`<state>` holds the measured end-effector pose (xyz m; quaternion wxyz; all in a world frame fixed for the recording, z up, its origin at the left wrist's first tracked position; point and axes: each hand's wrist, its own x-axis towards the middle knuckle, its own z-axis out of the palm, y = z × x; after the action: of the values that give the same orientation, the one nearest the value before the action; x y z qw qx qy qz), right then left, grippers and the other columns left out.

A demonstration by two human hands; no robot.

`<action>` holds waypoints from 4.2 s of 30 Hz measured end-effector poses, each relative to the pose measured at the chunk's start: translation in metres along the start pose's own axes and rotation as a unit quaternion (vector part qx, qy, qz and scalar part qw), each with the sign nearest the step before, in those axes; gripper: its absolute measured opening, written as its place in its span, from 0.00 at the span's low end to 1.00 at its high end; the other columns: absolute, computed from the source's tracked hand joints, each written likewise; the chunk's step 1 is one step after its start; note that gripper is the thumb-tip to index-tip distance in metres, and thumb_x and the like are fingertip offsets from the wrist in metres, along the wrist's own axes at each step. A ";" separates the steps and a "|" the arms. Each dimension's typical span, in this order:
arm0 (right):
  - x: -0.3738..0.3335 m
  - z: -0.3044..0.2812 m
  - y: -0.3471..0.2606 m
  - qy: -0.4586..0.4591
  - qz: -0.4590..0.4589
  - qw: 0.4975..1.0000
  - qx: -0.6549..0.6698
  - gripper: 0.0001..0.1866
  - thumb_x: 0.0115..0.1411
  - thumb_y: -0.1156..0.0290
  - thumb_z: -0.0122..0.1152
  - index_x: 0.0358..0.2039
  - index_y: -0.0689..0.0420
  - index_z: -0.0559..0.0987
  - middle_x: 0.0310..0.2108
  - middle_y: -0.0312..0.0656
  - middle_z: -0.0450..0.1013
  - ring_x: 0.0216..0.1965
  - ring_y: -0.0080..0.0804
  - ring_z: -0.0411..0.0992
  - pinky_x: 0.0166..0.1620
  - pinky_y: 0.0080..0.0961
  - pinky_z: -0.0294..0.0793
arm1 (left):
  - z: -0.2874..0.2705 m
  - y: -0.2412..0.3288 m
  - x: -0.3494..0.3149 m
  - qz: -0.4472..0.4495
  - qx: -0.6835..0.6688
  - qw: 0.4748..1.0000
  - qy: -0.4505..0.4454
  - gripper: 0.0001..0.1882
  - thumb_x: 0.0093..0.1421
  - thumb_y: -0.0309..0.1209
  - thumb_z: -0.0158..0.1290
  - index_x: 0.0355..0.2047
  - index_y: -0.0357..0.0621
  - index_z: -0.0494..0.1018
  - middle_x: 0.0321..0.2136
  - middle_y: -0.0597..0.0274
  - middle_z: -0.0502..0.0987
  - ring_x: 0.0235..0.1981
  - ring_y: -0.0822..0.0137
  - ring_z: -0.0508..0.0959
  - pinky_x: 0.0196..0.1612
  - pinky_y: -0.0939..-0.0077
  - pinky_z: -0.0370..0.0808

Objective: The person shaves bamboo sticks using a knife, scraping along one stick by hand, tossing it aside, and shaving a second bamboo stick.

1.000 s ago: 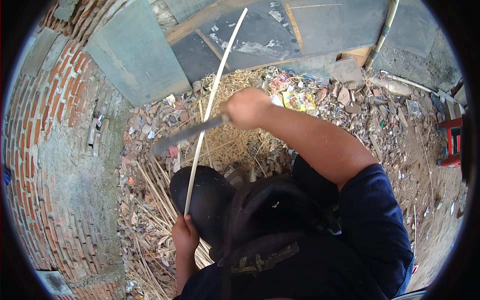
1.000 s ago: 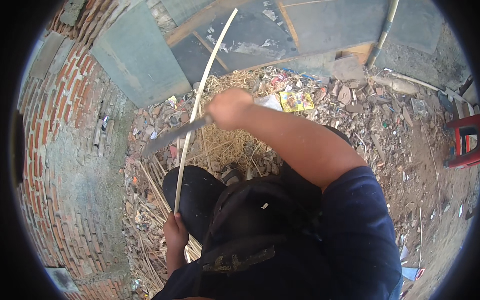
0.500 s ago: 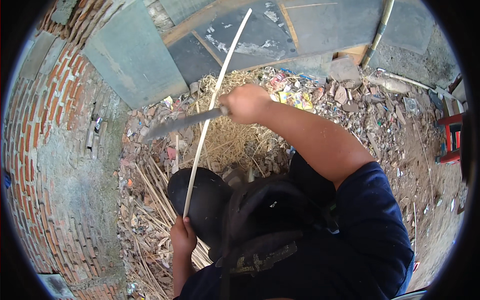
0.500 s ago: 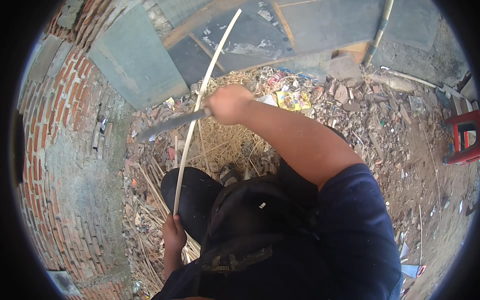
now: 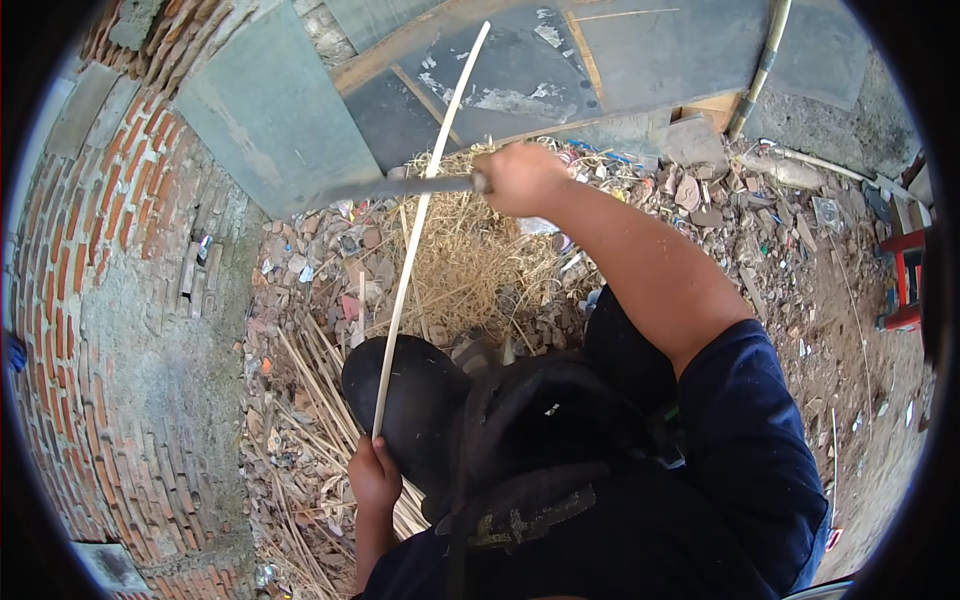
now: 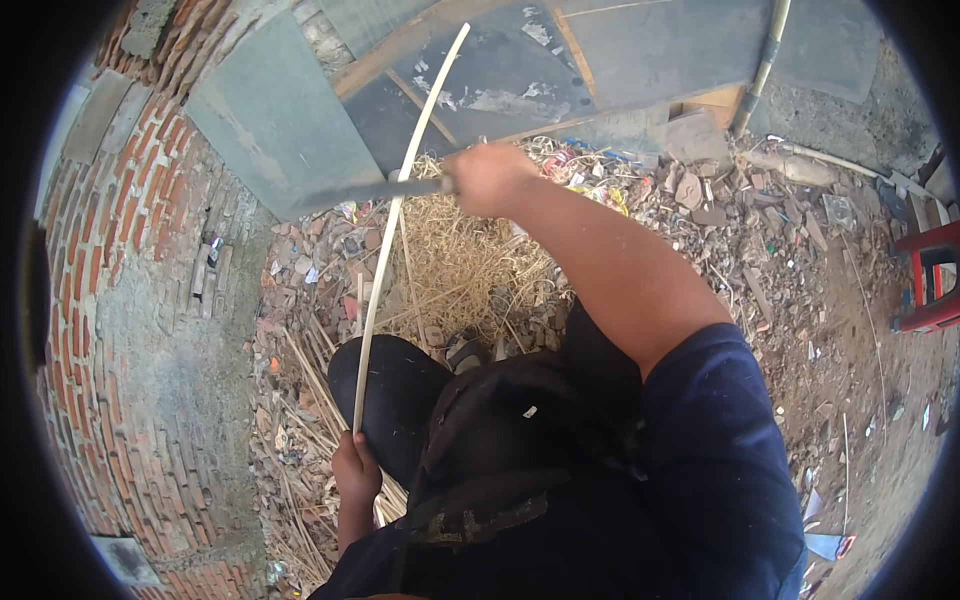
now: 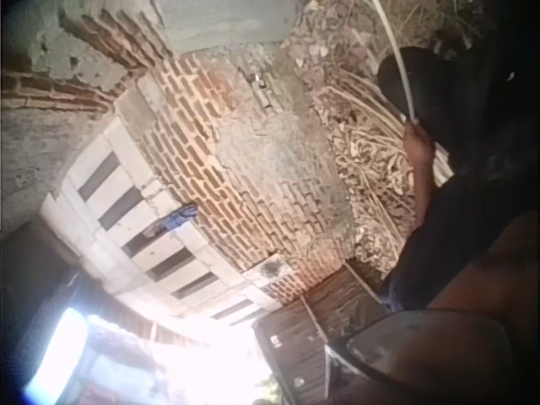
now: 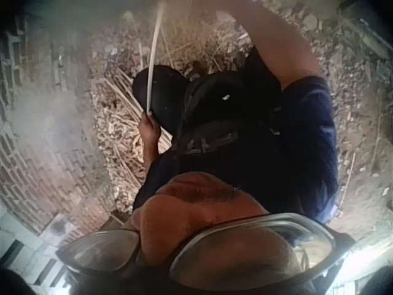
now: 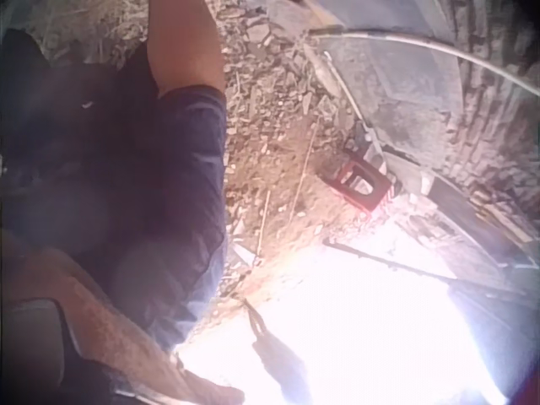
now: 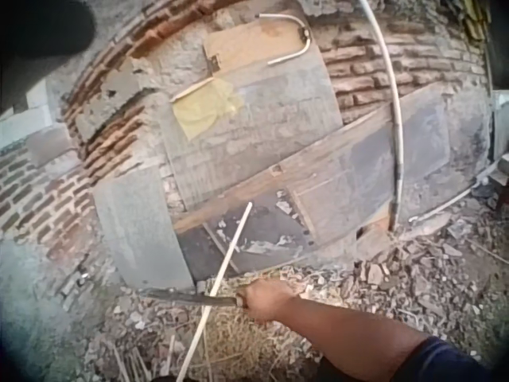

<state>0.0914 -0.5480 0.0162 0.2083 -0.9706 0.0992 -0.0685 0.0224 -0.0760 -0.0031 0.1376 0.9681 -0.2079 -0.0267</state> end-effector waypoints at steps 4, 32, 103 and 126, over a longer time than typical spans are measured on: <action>-0.021 -0.011 -0.044 -0.076 -0.130 0.986 -0.071 0.05 0.59 0.65 0.58 0.35 0.47 0.80 0.26 0.36 0.78 0.30 0.35 0.79 0.37 0.37 0.80 | 0.001 0.006 -0.002 0.000 -0.007 1.000 0.025 0.19 0.72 0.37 0.40 0.27 0.37 0.64 0.16 0.41 0.70 0.21 0.36 0.73 0.25 0.50 0.65; -0.003 0.004 -0.012 -0.093 0.019 0.994 0.051 0.11 0.51 0.68 0.59 0.36 0.50 0.82 0.32 0.44 0.80 0.37 0.42 0.80 0.42 0.42 0.79 | 0.006 -0.007 -0.031 -0.051 0.040 0.998 0.005 0.14 0.70 0.34 0.43 0.29 0.37 0.66 0.19 0.40 0.72 0.23 0.35 0.75 0.25 0.47 0.67; -0.013 0.003 -0.030 -0.152 -0.079 0.983 -0.061 0.10 0.60 0.66 0.58 0.40 0.50 0.81 0.35 0.42 0.80 0.41 0.40 0.80 0.46 0.42 0.79 | 0.010 -0.013 -0.024 -0.005 0.038 0.999 0.026 0.10 0.68 0.32 0.47 0.32 0.38 0.67 0.20 0.40 0.73 0.23 0.35 0.74 0.26 0.45 0.68; 0.004 0.011 0.014 0.050 0.049 0.967 0.245 0.18 0.54 0.58 0.68 0.37 0.58 0.79 0.28 0.46 0.79 0.32 0.39 0.78 0.38 0.36 0.76 | -0.002 -0.020 -0.025 -0.022 -0.098 0.995 -0.029 0.20 0.73 0.40 0.40 0.29 0.37 0.66 0.15 0.46 0.70 0.18 0.44 0.74 0.23 0.55 0.67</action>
<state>0.0951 -0.5576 0.0006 0.4373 -0.8795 0.1374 -0.1284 0.0080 -0.0478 -0.0071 0.2246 0.9531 -0.1873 -0.0782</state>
